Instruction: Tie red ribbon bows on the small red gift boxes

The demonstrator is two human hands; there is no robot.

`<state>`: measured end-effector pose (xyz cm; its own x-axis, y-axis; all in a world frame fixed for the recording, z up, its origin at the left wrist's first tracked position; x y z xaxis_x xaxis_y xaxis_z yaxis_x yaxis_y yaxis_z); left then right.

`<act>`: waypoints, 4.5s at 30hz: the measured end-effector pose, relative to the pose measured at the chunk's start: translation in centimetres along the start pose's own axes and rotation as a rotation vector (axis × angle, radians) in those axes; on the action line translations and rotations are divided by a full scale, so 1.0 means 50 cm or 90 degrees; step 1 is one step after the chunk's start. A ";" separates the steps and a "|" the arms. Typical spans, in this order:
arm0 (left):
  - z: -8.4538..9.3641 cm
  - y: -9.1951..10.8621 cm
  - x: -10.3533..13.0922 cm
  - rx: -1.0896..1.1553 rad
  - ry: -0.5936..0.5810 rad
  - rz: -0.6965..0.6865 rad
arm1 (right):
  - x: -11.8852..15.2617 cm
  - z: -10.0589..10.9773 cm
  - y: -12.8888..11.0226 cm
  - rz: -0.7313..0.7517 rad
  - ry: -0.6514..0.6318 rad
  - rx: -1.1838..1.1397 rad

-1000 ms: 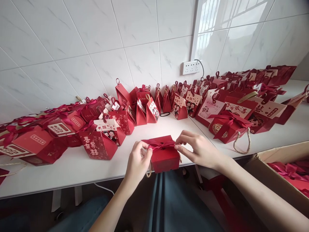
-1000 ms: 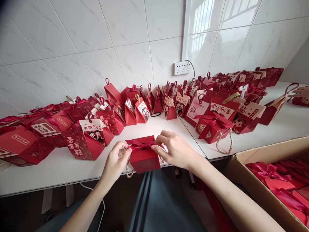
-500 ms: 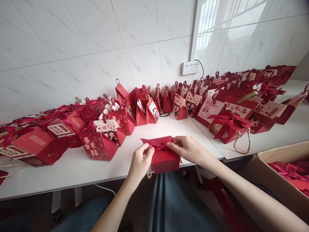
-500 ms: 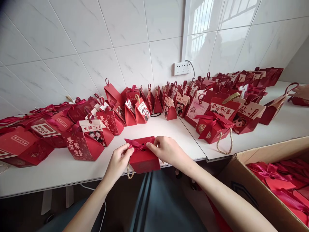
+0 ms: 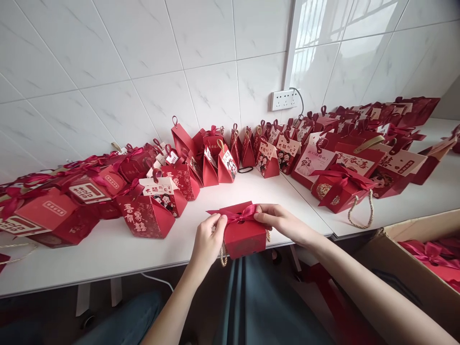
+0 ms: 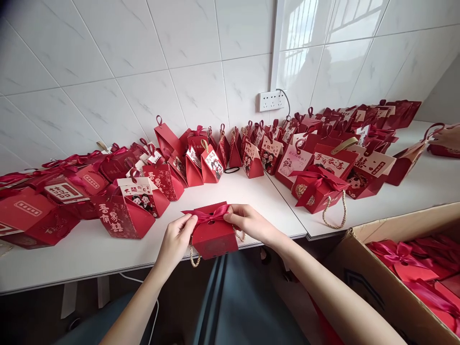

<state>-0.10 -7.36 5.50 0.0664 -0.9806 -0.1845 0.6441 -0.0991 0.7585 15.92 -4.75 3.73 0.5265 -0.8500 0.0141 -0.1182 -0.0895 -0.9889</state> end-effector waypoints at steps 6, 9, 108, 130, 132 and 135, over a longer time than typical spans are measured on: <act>0.002 -0.011 0.013 0.041 0.076 -0.001 | 0.002 0.007 0.041 0.014 0.000 -0.225; 0.003 -0.011 0.017 0.048 0.108 -0.028 | -0.001 0.008 0.050 0.017 0.009 -0.294; 0.041 -0.122 0.050 0.403 0.069 0.015 | 0.079 0.005 0.003 0.276 0.162 0.319; 0.072 -0.053 0.154 0.163 0.221 0.144 | 0.040 -0.085 0.004 0.362 0.011 0.374; 0.044 -0.062 0.167 0.209 0.193 0.161 | 0.043 -0.082 0.004 0.368 -0.003 0.368; 0.009 -0.076 0.181 0.285 0.167 0.203 | 0.047 -0.077 0.004 0.374 -0.013 0.353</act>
<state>-2.28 -15.93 1.22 0.4259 -0.9047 -0.0102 0.1817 0.0745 0.9805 13.90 -8.74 4.14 0.5241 -0.6679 -0.5284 0.0515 0.6442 -0.7631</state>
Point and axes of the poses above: each hand's wrist, its own x-axis away from the middle knuckle, its own z-axis out of the back of the hand, y = z × x, the point moved 8 cm from there along -x, towards the middle knuckle, and after that the axes turned 12 degrees about -x, right-handed, at the moved point
